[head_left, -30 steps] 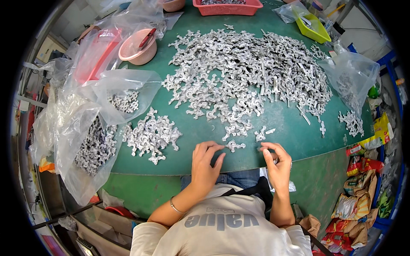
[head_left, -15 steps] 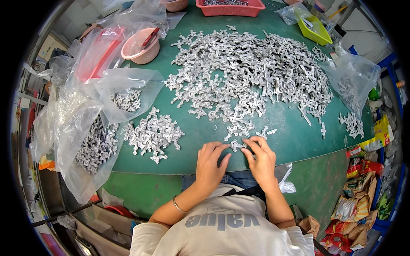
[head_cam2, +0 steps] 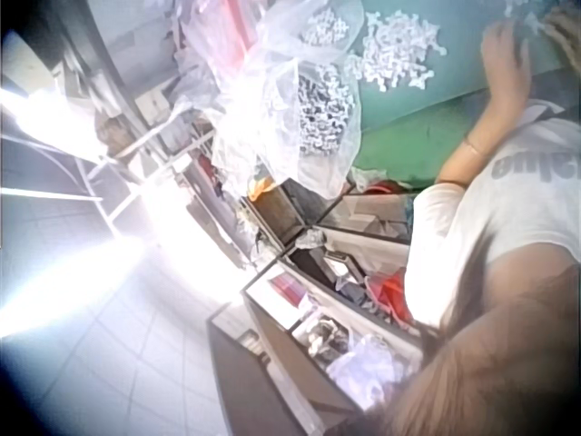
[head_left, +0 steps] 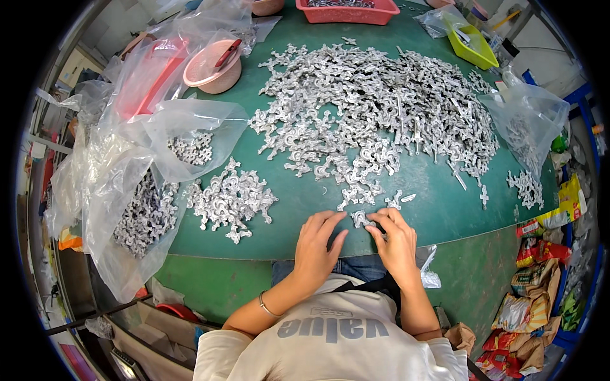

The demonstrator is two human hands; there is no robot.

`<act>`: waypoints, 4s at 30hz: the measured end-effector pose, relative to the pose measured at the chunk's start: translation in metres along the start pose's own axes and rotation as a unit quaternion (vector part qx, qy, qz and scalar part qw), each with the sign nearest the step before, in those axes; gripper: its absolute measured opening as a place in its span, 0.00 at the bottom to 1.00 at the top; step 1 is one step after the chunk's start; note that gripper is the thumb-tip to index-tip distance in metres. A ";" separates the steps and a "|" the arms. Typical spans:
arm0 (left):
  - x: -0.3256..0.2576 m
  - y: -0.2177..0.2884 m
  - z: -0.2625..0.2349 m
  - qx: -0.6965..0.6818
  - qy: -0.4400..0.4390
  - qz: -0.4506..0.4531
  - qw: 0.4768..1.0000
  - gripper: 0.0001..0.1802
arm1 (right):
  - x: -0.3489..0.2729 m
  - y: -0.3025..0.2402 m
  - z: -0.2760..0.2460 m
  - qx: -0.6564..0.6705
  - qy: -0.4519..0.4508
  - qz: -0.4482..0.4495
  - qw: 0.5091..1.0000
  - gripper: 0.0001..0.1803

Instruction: The person picks up metal parts from a pile on a table, turns them over by hand, and places them into plastic bags or onto smaller piles.

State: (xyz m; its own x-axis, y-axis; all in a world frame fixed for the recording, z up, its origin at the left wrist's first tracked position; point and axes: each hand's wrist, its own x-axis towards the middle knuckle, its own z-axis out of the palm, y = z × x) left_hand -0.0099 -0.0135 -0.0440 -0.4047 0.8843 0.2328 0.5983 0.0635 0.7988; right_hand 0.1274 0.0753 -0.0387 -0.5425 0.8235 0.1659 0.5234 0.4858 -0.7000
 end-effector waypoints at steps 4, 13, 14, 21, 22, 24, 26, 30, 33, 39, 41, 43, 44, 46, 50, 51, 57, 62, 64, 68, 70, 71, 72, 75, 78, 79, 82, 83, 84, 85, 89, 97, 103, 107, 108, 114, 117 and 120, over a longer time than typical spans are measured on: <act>0.001 0.000 0.002 0.011 -0.006 0.002 1.000 0.19 | 0.002 0.000 -0.006 0.007 0.039 0.007 0.999 0.11; 0.006 0.013 0.003 -0.062 -0.007 -0.007 0.998 0.20 | 0.000 0.006 0.001 0.138 0.004 0.008 0.990 0.04; 0.007 0.015 0.000 -0.107 -0.022 -0.014 0.994 0.20 | -0.003 0.009 -0.002 0.196 -0.023 0.034 0.980 0.04; 0.007 0.017 -0.005 -0.446 -0.106 -0.173 0.872 0.14 | -0.012 -0.009 -0.021 0.450 -0.136 0.189 0.862 0.08; 0.008 0.017 -0.006 -0.470 -0.118 -0.198 0.852 0.14 | -0.013 -0.009 -0.022 0.475 -0.140 0.197 0.846 0.08; 0.008 0.019 -0.006 -0.487 -0.109 -0.198 0.844 0.13 | -0.015 -0.009 -0.020 0.495 -0.135 0.201 0.835 0.08; 0.008 0.020 -0.005 -0.498 -0.101 -0.199 0.838 0.13 | -0.016 -0.010 -0.020 0.505 -0.130 0.206 0.828 0.08; 0.008 0.022 -0.004 -0.483 -0.089 -0.191 0.850 0.13 | -0.018 -0.011 -0.018 0.502 -0.118 0.221 0.828 0.08; 0.007 0.027 -0.006 -0.418 -0.069 -0.174 0.889 0.12 | -0.021 -0.014 -0.016 0.443 -0.097 0.194 0.870 0.06; 0.002 0.027 -0.002 -0.349 -0.045 -0.131 0.927 0.10 | -0.019 -0.008 -0.020 0.341 -0.110 0.121 0.926 0.04; 0.004 0.026 -0.004 -0.317 -0.060 -0.096 0.942 0.10 | -0.017 -0.007 -0.022 0.366 -0.126 0.112 0.915 0.05; 0.009 0.026 -0.007 -0.275 -0.086 -0.050 0.956 0.10 | -0.016 -0.011 -0.023 0.443 -0.127 0.107 0.881 0.07; 0.010 0.028 -0.007 -0.256 -0.084 -0.024 0.963 0.10 | -0.017 -0.009 -0.024 0.471 -0.144 0.124 0.861 0.08; 0.011 0.032 -0.004 -0.216 -0.079 0.026 0.973 0.11 | -0.022 0.005 -0.025 0.525 -0.177 0.158 0.817 0.11; 0.011 0.038 -0.002 -0.197 -0.085 0.056 0.975 0.12 | -0.023 0.023 -0.031 0.527 -0.177 0.170 0.814 0.13; 0.010 0.035 0.001 -0.200 -0.077 0.059 0.975 0.13 | -0.022 0.018 -0.032 0.518 -0.161 0.173 0.822 0.12; 0.009 0.033 0.009 -0.414 -0.057 -0.124 0.900 0.08 | -0.021 -0.004 -0.027 0.457 -0.027 0.166 0.874 0.05; 0.008 0.025 0.003 -0.501 -0.170 -0.241 0.814 0.08 | -0.026 0.004 -0.032 0.278 -0.060 0.080 0.955 0.05; 0.007 0.022 0.004 -0.481 -0.181 -0.226 0.828 0.08 | -0.027 0.004 -0.031 0.322 -0.046 0.092 0.941 0.05; 0.005 0.025 0.006 -0.498 -0.158 -0.222 0.824 0.08 | -0.024 -0.004 -0.032 0.406 -0.046 0.148 0.900 0.05; 0.004 0.024 0.008 -0.488 -0.152 -0.208 0.834 0.08 | -0.026 -0.005 -0.029 0.417 -0.034 0.151 0.895 0.06; 0.004 0.025 0.007 -0.465 -0.149 -0.197 0.850 0.08 | -0.026 -0.006 -0.029 0.423 -0.029 0.152 0.893 0.07; 0.003 0.027 0.006 -0.442 -0.146 -0.186 0.865 0.07 | -0.026 -0.004 -0.029 0.412 -0.039 0.158 0.897 0.08; 0.002 0.031 0.005 -0.411 -0.152 -0.168 0.883 0.07 | -0.025 0.001 -0.033 0.356 -0.070 0.160 0.918 0.12; 0.001 0.031 0.007 -0.430 -0.155 -0.180 0.871 0.07 | -0.021 -0.004 -0.039 0.291 -0.097 0.136 0.942 0.17; 0.000 0.030 0.008 -0.441 -0.154 -0.188 0.864 0.07 | -0.019 -0.009 -0.041 0.292 -0.106 0.133 0.941 0.18; 0.001 0.034 0.008 -0.465 -0.185 -0.203 0.842 0.09 | -0.019 -0.009 -0.039 0.293 -0.107 0.116 0.943 0.19; 0.002 0.033 0.006 -0.464 -0.203 -0.207 0.837 0.10 | -0.019 -0.008 -0.038 0.294 -0.104 0.108 0.944 0.20; 0.003 0.031 0.004 -0.463 -0.221 -0.210 0.832 0.11 | -0.020 -0.007 -0.039 0.297 -0.101 0.099 0.944 0.20; 0.004 0.031 0.002 -0.463 -0.239 -0.214 0.827 0.12 | -0.021 -0.007 -0.040 0.300 -0.098 0.089 0.945 0.20; 0.001 0.027 0.002 -0.507 -0.228 -0.216 0.802 0.13 | -0.024 -0.010 -0.038 0.298 -0.071 0.074 0.949 0.20; 0.002 0.032 0.000 -0.520 -0.207 -0.192 0.806 0.11 | -0.027 -0.012 -0.040 0.295 -0.049 0.039 0.953 0.16; 0.008 0.044 0.010 -0.504 -0.194 -0.203 0.817 0.09 | -0.029 -0.004 -0.057 0.229 -0.066 0.035 0.971 0.11; 0.011 0.046 0.019 -0.404 -0.137 -0.145 0.893 0.14 | -0.027 0.040 -0.081 0.310 0.013 0.170 0.935 0.13; 0.012 0.044 0.019 -0.397 -0.149 -0.143 0.894 0.15 | -0.022 0.057 -0.098 0.282 0.068 0.215 0.932 0.15; 0.014 0.036 0.026 -0.362 -0.185 -0.122 0.906 0.16 | 0.014 0.209 -0.221 0.245 0.363 0.263 0.860 0.23; 0.015 0.038 0.027 -0.360 -0.191 -0.110 0.907 0.15 | 0.009 0.288 -0.268 -0.051 0.297 0.367 0.880 0.30; 0.012 0.034 0.021 -0.321 -0.173 -0.117 0.924 0.15 | 0.015 0.262 -0.244 -0.236 0.306 0.308 0.869 0.25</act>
State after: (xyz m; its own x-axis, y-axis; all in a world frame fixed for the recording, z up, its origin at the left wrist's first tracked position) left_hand 0.0200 0.0094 -0.0255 -0.1596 0.9831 -0.0899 -0.0555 0.0819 0.9951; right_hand 0.4174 0.2865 -0.0502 0.3128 0.9013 0.2996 0.8800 -0.1563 -0.4486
